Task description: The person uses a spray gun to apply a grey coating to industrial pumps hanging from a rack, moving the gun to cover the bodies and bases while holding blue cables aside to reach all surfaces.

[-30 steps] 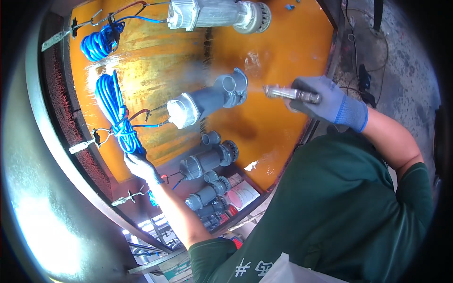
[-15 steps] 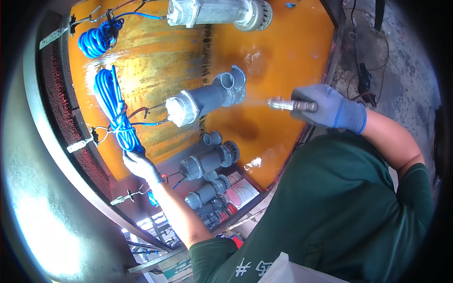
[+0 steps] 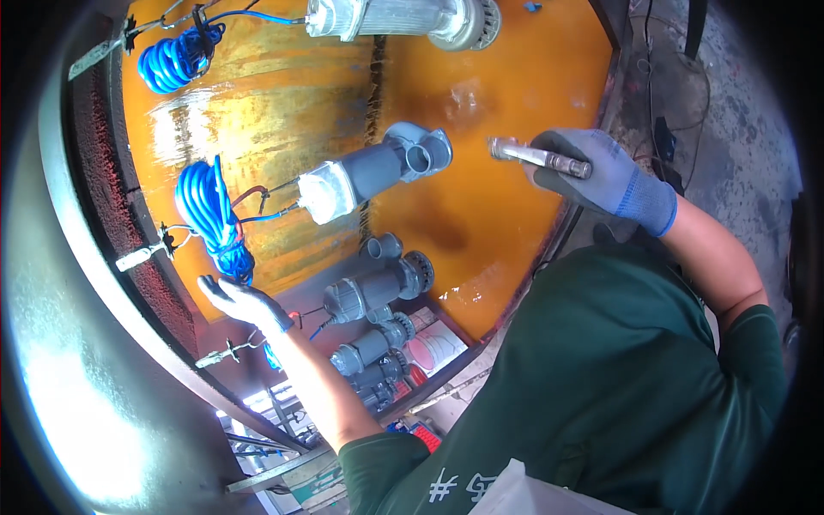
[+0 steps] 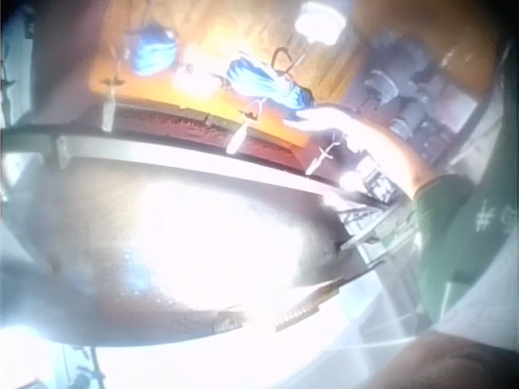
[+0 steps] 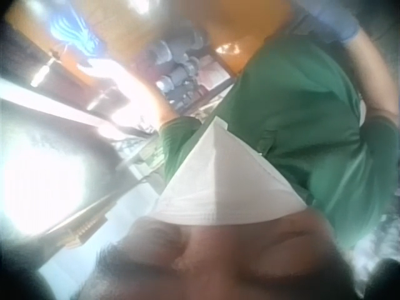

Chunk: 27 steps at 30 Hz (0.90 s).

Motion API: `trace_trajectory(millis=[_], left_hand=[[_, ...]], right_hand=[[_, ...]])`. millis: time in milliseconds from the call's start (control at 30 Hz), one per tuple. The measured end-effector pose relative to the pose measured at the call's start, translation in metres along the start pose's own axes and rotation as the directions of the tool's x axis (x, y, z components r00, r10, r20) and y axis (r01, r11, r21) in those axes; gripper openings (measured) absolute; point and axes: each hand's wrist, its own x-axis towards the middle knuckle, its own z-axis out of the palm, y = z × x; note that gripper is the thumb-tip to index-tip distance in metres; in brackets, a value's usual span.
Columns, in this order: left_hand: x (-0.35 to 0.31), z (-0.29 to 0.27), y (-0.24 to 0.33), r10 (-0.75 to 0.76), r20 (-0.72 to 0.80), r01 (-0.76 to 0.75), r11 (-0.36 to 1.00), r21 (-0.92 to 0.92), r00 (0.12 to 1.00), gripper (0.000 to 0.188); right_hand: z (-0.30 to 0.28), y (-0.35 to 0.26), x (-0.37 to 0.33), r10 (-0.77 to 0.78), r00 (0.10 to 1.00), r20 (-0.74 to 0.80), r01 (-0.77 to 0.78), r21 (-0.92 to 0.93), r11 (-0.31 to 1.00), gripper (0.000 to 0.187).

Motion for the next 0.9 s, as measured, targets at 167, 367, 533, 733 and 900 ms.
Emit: trace_trajectory(millis=[167, 367, 533, 733, 900], left_hand=[[0.012, 0.008, 0.092, 0.083, 0.032, -0.081, 0.995, -0.052, 0.996, 0.062], [0.033, 0.027, 0.141, 0.054, 0.258, 0.055, 0.915, -0.399, 0.965, 0.053], [0.027, 0.014, 0.124, 0.020, 0.276, 0.092, 0.918, -0.385, 0.961, 0.037], [0.024, -0.001, 0.109, -0.136, 0.300, 0.277, 0.822, -0.498, 0.944, 0.040], [0.026, 0.000, 0.131, -0.307, 0.231, 0.385, 0.744, -0.547, 0.923, 0.046]], right_hand=[[0.011, 0.006, -0.004, 0.048, 0.994, -0.096, -0.041, 0.081, 0.996, 0.024], [0.021, 0.009, -0.022, -0.235, 0.946, 0.226, 0.221, 0.086, 0.972, 0.022], [0.010, 0.010, -0.015, 0.020, 0.999, 0.025, -0.024, 0.172, 0.985, 0.021], [-0.012, -0.024, -0.010, -0.007, 0.951, 0.308, 0.025, -0.052, 0.998, 0.026], [-0.014, -0.068, 0.013, 0.000, 0.988, 0.155, 0.003, -0.019, 1.000, 0.025]])
